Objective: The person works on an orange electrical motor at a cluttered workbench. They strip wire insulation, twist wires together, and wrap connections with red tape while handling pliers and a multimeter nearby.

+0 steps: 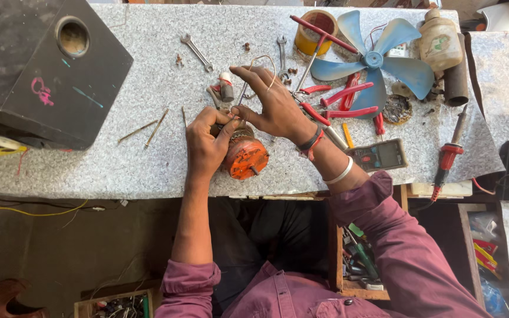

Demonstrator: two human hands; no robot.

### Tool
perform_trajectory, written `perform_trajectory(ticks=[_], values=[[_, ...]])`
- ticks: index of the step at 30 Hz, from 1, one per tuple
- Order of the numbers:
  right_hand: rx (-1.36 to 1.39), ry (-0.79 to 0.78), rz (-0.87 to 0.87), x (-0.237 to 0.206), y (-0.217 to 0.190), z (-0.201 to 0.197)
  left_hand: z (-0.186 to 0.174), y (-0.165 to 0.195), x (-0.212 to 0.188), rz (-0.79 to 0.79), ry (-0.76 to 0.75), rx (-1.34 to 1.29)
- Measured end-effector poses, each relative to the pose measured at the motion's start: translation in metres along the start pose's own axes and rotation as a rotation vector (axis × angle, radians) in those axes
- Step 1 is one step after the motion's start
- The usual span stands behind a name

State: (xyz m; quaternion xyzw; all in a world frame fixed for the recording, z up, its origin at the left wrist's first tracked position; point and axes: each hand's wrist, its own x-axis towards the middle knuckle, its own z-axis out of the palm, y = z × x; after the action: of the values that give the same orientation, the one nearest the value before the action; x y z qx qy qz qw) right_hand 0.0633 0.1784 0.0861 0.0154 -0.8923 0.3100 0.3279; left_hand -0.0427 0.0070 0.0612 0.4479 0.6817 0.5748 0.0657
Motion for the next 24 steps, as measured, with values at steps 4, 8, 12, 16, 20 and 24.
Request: perform_trajectory(ticks=[4,8,12,16,20,24], values=[[-0.004,-0.042,-0.042,-0.002,0.016,-0.003,0.0,-0.003,0.0,0.049,-0.002,0.053],[-0.191,0.002,-0.199,-0.004,0.036,-0.016,0.001,-0.005,0.001,0.103,0.018,0.074],[-0.449,-0.01,-0.056,-0.006,0.047,-0.022,0.001,-0.005,0.001,0.097,0.012,0.083],[-0.446,0.165,-0.056,-0.006,0.055,-0.022,0.002,-0.005,0.001,0.11,0.03,0.075],[-0.457,0.418,0.09,-0.007,0.076,-0.046,0.003,-0.006,0.001,0.111,0.043,0.086],[-0.259,0.536,0.231,-0.012,0.085,-0.069,0.004,-0.008,0.001,0.126,0.041,0.06]])
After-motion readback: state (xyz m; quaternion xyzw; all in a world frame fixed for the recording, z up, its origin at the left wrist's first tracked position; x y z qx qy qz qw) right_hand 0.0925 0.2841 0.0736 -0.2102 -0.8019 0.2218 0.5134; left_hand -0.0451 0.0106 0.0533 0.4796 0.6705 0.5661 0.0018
